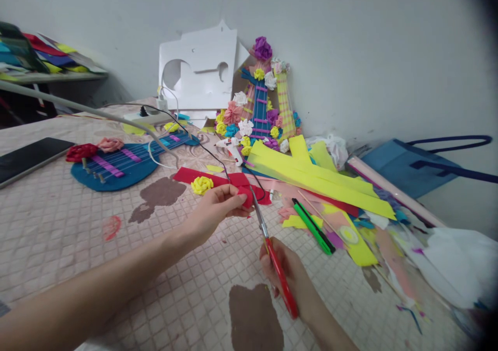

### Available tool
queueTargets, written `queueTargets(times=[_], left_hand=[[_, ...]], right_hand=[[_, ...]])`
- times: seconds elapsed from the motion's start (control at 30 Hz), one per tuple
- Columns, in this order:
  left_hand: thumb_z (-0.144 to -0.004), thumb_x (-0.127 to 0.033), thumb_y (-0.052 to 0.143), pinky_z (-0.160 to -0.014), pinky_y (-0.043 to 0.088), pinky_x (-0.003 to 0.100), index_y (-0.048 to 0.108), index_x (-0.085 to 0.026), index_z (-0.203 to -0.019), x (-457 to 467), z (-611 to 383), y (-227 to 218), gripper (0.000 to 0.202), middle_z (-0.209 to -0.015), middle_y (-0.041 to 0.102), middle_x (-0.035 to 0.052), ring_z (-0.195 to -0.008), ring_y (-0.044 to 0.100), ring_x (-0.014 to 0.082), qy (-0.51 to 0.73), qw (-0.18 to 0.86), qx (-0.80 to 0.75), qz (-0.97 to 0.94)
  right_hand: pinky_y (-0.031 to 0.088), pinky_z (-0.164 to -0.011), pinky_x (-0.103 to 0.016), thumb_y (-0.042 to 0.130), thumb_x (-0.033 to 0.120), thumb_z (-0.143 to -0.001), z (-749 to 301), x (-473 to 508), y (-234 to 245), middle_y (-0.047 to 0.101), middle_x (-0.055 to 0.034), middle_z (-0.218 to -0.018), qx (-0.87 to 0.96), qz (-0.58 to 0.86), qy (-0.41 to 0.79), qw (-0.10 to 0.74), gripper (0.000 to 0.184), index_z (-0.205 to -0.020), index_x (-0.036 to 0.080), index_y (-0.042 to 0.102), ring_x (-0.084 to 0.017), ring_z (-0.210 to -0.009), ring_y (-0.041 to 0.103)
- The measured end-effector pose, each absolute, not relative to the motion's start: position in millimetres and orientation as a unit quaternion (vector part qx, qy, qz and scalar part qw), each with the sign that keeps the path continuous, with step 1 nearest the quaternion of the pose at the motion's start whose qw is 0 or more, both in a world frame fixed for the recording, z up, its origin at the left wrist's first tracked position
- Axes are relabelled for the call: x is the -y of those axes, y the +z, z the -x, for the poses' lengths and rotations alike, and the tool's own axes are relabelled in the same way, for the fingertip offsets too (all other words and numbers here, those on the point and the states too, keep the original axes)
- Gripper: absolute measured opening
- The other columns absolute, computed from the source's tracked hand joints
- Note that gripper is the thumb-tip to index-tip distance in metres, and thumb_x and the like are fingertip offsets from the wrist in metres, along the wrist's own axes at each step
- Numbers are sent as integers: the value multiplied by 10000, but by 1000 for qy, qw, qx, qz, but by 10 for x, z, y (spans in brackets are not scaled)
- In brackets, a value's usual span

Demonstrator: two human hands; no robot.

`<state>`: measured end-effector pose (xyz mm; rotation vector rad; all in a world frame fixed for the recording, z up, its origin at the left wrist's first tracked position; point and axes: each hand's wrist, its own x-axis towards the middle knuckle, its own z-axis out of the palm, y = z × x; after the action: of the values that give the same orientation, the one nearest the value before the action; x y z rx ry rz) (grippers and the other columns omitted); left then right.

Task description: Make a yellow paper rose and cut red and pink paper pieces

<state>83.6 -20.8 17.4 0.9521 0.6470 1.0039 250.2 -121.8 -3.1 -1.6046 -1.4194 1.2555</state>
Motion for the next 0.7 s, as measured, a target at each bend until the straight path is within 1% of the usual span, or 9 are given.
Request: queueTargets(times=[0.1, 0.17, 0.37, 0.7], left_hand=[[-742, -277, 700, -714, 534, 290, 518, -148, -700, 203, -834, 169, 226, -731, 672, 33, -701, 651, 140, 449, 721, -288, -441], [-749, -273, 693, -716, 534, 284, 521, -144, -698, 205, -832, 173, 221, -729, 667, 33, -699, 642, 132, 445, 720, -286, -448], [-754, -267, 685, -708, 530, 277, 521, -140, -694, 211, -824, 192, 216, -728, 666, 38, -702, 638, 133, 440, 720, -287, -452], [-735, -265, 698, -694, 530, 281, 513, -153, -686, 210, -830, 166, 222, -717, 682, 41, -687, 655, 144, 444, 734, -290, -423]], right_hand=[[356, -376, -189, 446, 567, -830, -2536, 1231, -51, 356, 83, -571, 561, 570, 506, 323, 355, -784, 217, 409, -68, -414, 344], [361, -391, -186, 425, 565, -845, -2554, 1237, -65, 369, 76, -594, 573, 562, 499, 326, 354, -810, 213, 415, -69, -436, 360], [350, -411, -193, 490, 453, -831, -2567, 1240, -82, 361, 74, -614, 597, 588, 441, 321, 256, -784, 208, 431, -70, -455, 360], [320, -412, -190, 489, 395, -822, -2556, 1243, -54, 354, 81, -569, 596, 599, 431, 316, 207, -764, 208, 422, -68, -443, 345]])
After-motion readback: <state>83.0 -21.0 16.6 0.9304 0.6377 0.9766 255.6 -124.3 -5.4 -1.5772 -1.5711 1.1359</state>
